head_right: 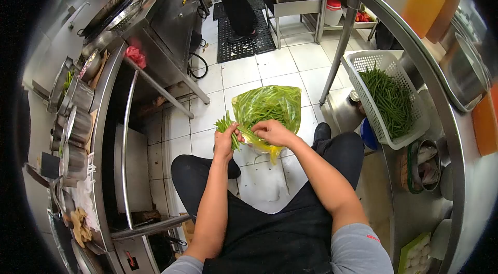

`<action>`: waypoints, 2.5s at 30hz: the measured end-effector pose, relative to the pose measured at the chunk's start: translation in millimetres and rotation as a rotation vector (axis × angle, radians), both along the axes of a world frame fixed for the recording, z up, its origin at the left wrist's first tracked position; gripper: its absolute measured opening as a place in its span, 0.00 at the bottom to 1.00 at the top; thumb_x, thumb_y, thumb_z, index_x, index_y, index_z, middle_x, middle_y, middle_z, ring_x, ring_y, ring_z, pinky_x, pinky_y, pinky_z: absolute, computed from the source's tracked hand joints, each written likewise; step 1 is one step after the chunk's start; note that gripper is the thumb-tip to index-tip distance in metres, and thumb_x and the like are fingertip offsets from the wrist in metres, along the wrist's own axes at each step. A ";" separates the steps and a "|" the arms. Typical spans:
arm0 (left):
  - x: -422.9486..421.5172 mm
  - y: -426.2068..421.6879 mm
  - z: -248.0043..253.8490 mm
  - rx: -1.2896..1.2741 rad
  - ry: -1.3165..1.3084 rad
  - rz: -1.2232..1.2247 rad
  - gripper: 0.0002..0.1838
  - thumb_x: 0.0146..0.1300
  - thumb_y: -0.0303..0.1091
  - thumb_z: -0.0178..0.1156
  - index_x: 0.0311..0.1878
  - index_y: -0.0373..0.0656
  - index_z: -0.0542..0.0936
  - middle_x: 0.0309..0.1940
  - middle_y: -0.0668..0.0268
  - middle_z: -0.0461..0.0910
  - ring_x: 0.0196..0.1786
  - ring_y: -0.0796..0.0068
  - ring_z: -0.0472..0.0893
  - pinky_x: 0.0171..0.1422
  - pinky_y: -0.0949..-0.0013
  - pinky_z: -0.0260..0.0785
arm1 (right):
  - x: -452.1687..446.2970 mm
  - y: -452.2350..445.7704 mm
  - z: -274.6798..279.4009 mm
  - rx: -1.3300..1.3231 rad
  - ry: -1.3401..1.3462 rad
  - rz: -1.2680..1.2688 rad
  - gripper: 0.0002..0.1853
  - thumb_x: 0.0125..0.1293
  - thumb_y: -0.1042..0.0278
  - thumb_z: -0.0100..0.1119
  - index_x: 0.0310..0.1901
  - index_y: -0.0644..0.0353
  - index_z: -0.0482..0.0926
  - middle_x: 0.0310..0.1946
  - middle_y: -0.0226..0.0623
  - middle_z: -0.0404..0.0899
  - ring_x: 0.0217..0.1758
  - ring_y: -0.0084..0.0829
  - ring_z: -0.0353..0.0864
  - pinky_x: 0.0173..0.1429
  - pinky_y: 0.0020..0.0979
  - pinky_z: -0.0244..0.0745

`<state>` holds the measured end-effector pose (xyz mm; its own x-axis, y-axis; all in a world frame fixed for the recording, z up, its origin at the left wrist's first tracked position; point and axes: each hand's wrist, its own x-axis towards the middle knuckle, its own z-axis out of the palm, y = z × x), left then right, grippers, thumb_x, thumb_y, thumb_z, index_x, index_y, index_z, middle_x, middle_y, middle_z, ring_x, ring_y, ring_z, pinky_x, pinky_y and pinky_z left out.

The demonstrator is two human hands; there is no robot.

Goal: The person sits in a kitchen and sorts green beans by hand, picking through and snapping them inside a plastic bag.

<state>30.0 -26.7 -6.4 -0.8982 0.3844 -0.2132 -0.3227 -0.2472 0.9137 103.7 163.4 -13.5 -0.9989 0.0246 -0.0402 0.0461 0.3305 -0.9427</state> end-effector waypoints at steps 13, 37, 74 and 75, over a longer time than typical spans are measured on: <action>11.0 8.8 7.9 -0.095 0.218 0.123 0.08 0.69 0.31 0.58 0.39 0.35 0.75 0.22 0.66 0.73 0.22 0.75 0.75 0.29 0.68 0.74 | -17.7 -10.6 -12.6 0.100 0.030 -0.462 0.10 0.57 0.66 0.58 0.31 0.65 0.82 0.22 0.41 0.79 0.25 0.33 0.78 0.34 0.35 0.74; 14.1 18.6 -1.5 -0.404 0.305 0.020 0.12 0.58 0.27 0.66 0.42 0.31 0.79 0.27 0.58 0.81 0.25 0.69 0.81 0.33 0.66 0.75 | 4.3 11.1 44.7 0.888 0.101 -0.445 0.08 0.56 0.66 0.62 0.31 0.61 0.79 0.30 0.48 0.78 0.33 0.50 0.81 0.38 0.47 0.77; 9.1 6.5 3.4 -0.132 0.091 -0.154 0.09 0.65 0.31 0.63 0.36 0.34 0.78 0.22 0.65 0.76 0.21 0.76 0.75 0.25 0.70 0.71 | 8.7 -15.6 9.6 0.293 0.068 -0.003 0.11 0.59 0.64 0.59 0.34 0.65 0.82 0.27 0.40 0.83 0.28 0.33 0.81 0.35 0.34 0.74; 11.6 9.1 3.8 -0.128 0.106 -0.127 0.09 0.65 0.32 0.63 0.37 0.34 0.78 0.22 0.64 0.76 0.21 0.76 0.75 0.25 0.70 0.71 | 6.8 -17.8 10.1 0.248 0.083 -0.167 0.11 0.58 0.65 0.59 0.31 0.65 0.82 0.26 0.41 0.83 0.27 0.35 0.80 0.35 0.34 0.73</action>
